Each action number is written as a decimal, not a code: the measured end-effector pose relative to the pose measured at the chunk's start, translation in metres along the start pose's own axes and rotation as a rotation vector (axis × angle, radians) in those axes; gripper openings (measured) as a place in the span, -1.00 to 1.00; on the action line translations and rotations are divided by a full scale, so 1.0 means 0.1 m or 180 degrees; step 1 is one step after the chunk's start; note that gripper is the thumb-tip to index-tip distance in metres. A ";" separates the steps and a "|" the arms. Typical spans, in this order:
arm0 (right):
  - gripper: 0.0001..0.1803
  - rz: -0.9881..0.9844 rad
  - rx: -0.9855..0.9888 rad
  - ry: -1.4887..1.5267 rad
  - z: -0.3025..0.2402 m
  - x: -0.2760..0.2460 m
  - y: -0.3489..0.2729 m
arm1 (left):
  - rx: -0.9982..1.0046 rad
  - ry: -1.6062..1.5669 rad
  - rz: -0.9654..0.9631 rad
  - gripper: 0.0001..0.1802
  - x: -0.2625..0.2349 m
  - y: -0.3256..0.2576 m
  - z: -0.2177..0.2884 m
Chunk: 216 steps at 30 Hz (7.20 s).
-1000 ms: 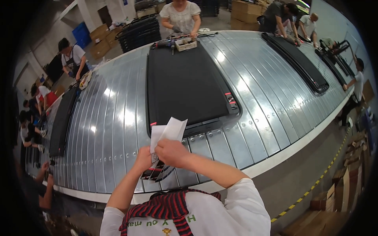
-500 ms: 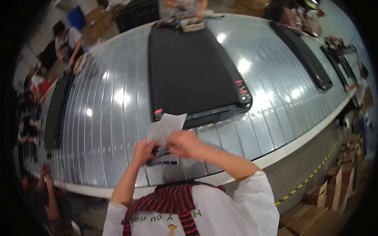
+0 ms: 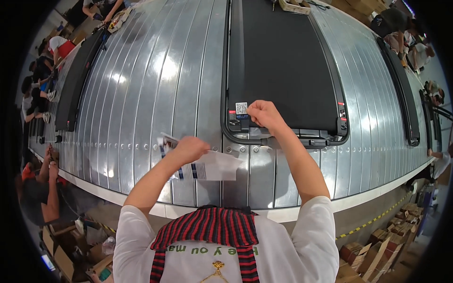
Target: Apply product labels and stickers to treadmills on a factory assembly line.
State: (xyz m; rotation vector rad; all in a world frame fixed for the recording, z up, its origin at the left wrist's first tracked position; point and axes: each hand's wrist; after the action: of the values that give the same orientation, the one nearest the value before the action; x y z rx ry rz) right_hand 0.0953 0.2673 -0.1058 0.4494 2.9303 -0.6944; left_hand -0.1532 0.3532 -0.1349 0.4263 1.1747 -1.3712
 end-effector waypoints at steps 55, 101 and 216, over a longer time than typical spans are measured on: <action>-0.87 0.0229 0.0639 0.0192 0.21 0.16 0.76 | 0.1042 -0.0542 0.1244 -0.92 -0.08 0.64 -0.22; -0.89 0.0514 0.0496 0.0181 0.23 0.26 0.72 | 0.1215 -0.0380 0.1205 -0.94 -0.17 0.76 -0.25; -0.86 -0.1256 -0.1742 -0.0223 -1.80 8.32 -0.47 | -0.0249 -0.2958 0.4057 -0.71 -0.05 -6.16 -4.06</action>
State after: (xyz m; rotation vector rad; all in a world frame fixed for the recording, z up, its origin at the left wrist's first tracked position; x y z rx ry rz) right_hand -0.7158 0.5267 -0.0585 -0.2036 2.9850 0.0863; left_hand -0.8627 0.5452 -0.0679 0.3054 0.0433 -0.2653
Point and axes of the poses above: each hand's wrist, its own y-axis towards the middle knuckle, its own x-axis out of the palm, z = x × y, and after that the axes turned 6 degrees about -y, right-handed
